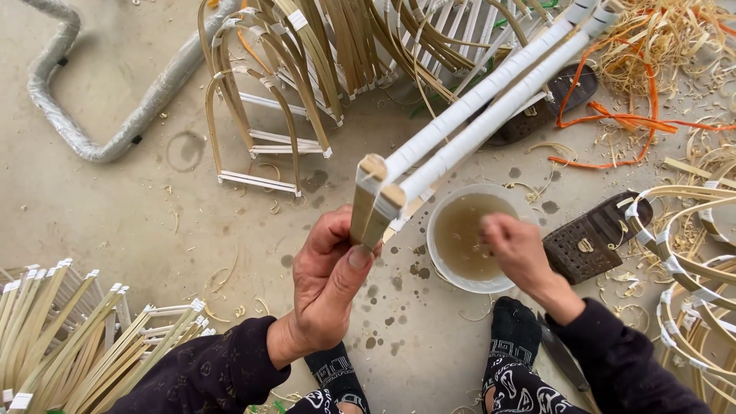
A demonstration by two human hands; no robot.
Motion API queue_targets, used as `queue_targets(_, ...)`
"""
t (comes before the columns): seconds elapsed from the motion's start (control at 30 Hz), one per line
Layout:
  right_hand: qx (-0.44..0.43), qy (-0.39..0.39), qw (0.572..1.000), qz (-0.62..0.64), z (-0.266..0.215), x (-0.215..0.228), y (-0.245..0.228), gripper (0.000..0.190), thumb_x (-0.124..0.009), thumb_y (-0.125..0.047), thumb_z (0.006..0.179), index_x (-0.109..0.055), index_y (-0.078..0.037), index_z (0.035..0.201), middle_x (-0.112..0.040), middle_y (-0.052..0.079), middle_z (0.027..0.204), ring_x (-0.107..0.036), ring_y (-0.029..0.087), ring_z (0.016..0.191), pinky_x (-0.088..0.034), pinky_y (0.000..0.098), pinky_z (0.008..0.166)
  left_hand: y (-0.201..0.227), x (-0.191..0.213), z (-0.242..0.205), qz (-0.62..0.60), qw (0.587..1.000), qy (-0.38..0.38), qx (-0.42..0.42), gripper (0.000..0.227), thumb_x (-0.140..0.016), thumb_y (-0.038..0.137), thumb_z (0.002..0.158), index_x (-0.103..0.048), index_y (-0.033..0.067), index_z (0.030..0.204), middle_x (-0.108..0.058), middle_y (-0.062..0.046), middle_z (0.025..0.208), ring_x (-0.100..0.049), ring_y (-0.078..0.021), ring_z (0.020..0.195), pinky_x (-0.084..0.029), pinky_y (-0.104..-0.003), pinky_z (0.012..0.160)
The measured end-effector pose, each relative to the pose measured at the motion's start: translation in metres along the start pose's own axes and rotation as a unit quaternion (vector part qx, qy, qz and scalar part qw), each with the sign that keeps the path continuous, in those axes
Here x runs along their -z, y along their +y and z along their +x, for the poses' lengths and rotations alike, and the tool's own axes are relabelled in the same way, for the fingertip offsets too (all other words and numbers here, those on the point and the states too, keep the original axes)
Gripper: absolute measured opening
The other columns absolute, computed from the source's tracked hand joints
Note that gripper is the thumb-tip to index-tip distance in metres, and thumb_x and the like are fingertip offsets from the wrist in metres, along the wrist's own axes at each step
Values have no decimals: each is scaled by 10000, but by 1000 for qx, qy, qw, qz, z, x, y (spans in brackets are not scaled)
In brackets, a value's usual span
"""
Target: Wiping and cleaning curved bamboo frames using a wet cloth and a bucket of water on a workshop floor.
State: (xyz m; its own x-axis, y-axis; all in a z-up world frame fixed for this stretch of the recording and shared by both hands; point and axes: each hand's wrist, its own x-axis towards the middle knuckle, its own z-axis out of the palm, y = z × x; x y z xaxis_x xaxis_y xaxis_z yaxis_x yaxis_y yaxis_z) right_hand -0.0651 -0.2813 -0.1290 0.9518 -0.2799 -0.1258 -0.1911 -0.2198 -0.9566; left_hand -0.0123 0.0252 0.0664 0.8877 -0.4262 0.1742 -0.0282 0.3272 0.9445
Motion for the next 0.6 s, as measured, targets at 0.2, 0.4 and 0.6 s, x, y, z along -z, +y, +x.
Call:
queue_targets(0.2,-209,-136,961,121,9,2,-47,401,-591,-229,958,-583,-91,1334,-716,80,1149,-566,168,731,-487,340,636,-18,-9,7,-7,1000,-13,-24,174,-488,114,1157,-538,26,1299,-576,-28,1155,-520,-90,1006,-460,-241,948)
queue_targets(0.4,-229,-185,821,489,9,-37,-80,522,-670,-127,961,-482,90,1397,-586,166,1328,-681,217,1159,-592,388,1033,-47,-34,20,-2,998,-52,-28,141,-492,75,1142,-555,47,1264,-546,-23,1173,-508,-110,1069,-450,-253,997)
queue_targets(0.6,-210,-193,872,397,21,-70,-109,694,-796,-110,778,-494,-58,1401,-688,73,1190,-715,172,1007,-608,332,834,-68,-47,2,207,957,-198,-52,87,-635,95,1076,-619,101,1162,-635,-42,1107,-592,-185,1005,-419,-295,927)
